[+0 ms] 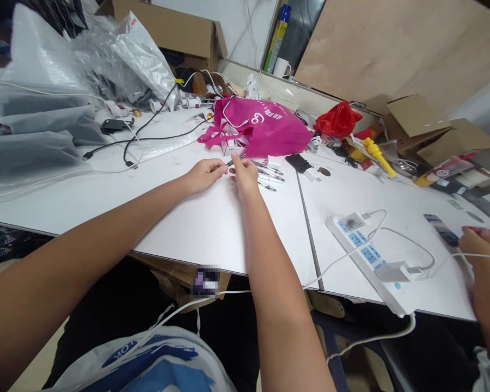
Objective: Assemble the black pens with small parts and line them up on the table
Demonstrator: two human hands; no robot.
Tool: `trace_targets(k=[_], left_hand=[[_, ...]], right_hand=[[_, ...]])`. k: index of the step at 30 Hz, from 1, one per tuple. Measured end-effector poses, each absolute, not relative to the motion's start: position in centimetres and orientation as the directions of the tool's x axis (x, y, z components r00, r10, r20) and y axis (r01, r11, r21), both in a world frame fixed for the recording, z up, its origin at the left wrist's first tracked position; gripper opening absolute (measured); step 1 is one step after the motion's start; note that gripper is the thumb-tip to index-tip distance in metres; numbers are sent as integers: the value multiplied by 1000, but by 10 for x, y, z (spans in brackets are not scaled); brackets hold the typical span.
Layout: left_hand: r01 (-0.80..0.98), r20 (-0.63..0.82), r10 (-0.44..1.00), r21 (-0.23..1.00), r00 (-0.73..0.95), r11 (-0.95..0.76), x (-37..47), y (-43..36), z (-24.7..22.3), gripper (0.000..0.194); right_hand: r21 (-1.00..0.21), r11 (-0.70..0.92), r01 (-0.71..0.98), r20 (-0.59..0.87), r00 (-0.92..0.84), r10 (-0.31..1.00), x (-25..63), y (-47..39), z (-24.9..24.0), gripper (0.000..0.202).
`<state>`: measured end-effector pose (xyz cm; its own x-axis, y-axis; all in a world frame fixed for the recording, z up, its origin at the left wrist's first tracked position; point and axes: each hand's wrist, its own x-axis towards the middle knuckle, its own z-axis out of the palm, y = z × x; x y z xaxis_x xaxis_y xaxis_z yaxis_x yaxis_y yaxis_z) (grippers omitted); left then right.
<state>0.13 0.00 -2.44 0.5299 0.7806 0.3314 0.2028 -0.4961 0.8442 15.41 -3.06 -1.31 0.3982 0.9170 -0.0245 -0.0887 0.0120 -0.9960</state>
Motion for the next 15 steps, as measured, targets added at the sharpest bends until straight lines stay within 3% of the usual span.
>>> trace_targets(k=[8, 15], left_hand=[[240, 395, 756, 782, 522, -575, 3, -1, -27, 24], [129, 390, 785, 854, 480, -504, 3, 3, -25, 22]], right_hand=[[-997, -36, -70, -62, 413, 908, 153, -29, -15, 61], [-995, -13, -98, -38, 257, 966, 155, -39, -2, 53]])
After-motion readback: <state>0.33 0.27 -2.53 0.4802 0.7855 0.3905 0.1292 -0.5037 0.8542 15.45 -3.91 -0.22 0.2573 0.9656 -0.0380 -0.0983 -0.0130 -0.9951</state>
